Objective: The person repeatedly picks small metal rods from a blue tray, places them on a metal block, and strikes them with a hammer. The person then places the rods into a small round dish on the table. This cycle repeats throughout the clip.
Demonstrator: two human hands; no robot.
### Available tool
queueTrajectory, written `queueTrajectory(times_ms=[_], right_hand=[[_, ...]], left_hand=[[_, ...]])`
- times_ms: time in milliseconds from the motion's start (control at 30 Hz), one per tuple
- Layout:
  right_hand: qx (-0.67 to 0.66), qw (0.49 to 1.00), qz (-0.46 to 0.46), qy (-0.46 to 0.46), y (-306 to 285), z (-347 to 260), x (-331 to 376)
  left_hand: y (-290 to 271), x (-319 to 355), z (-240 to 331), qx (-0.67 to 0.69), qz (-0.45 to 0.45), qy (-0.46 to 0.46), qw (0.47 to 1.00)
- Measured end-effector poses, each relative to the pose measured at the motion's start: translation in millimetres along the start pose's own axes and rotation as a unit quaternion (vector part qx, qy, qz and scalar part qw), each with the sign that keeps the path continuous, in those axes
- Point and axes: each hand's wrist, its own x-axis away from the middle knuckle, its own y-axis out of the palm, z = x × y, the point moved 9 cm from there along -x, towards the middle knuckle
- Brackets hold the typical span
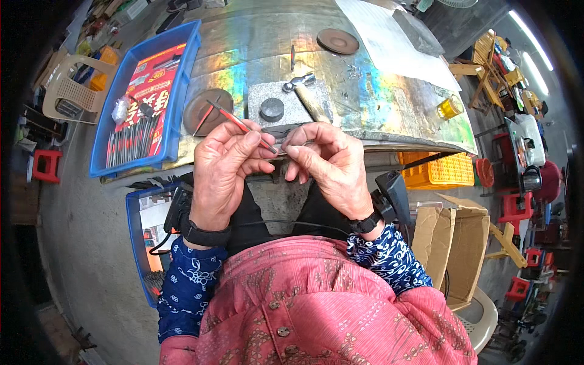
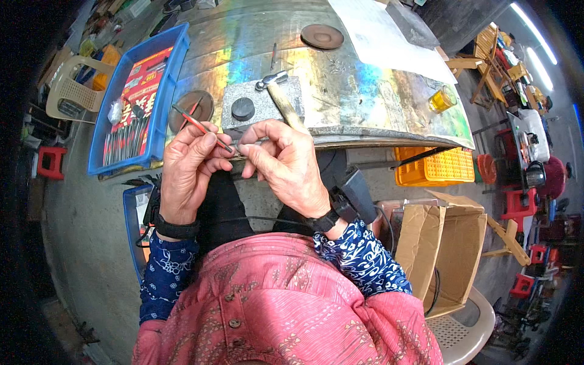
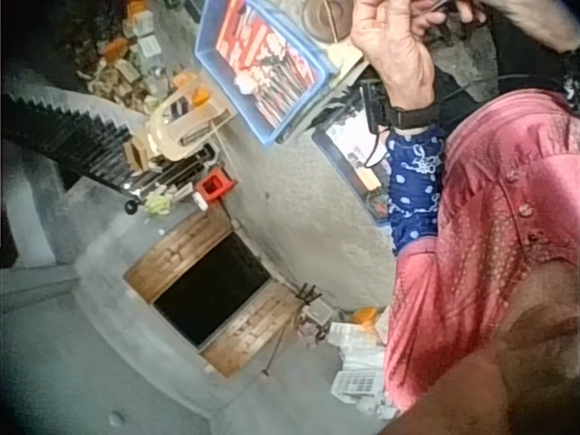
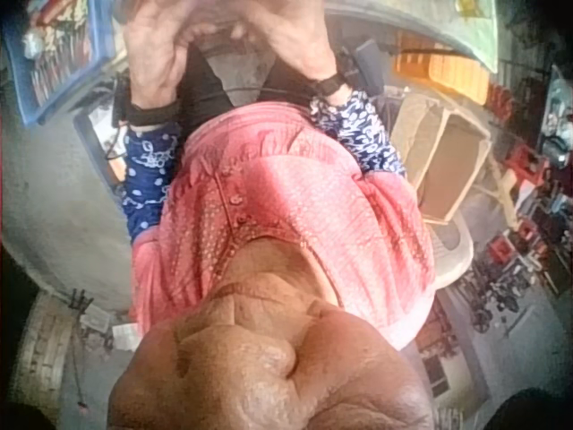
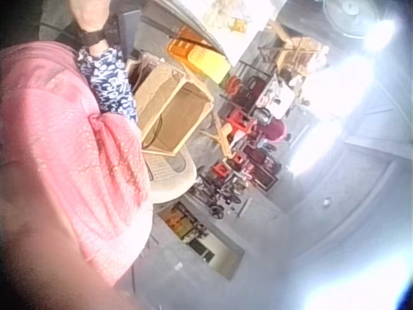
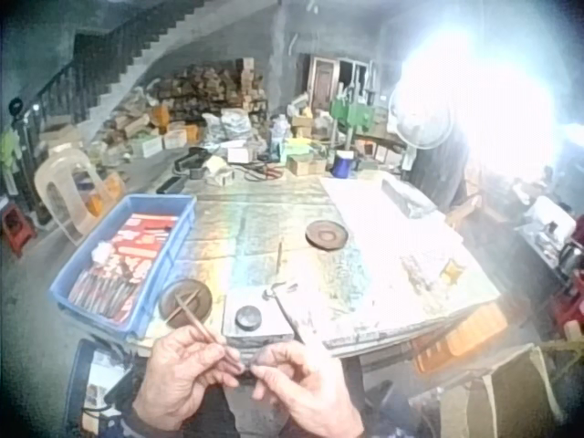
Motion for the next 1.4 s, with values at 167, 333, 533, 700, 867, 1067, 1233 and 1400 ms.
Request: queueTrajectory(times_ms=[167,333,533,700,867,1067,1233,1400], right_hand=[[-0.024,1.0,0.004,0.013,0,1,0],[-0.042,0.999,0.022,-0.015,5,-3,2],[-0.047,0.998,0.039,-0.017,6,-1,3],[-0.024,0.998,0.058,-0.018,6,1,6],[-0.031,0.996,0.084,-0.018,7,4,9],[-0.036,0.995,0.097,-0.014,7,8,8],[-0.001,0.993,0.11,-0.037,6,9,9],[0.025,0.988,0.14,-0.063,3,17,5]], left_hand=[[0,2,-4,0.026,0.007,-0.015,1.0],[4,2,-6,0.057,0.004,-0.02,0.998],[4,4,-7,0.088,0.005,-0.024,0.996],[3,4,-9,0.08,0.006,-0.011,0.997],[3,5,-13,0.097,0.012,0.001,0.995],[1,4,-20,0.116,0.022,-0.011,0.993],[2,3,-18,0.095,0.028,0.022,0.995],[0,1,-19,0.084,0.057,0.057,0.993]])
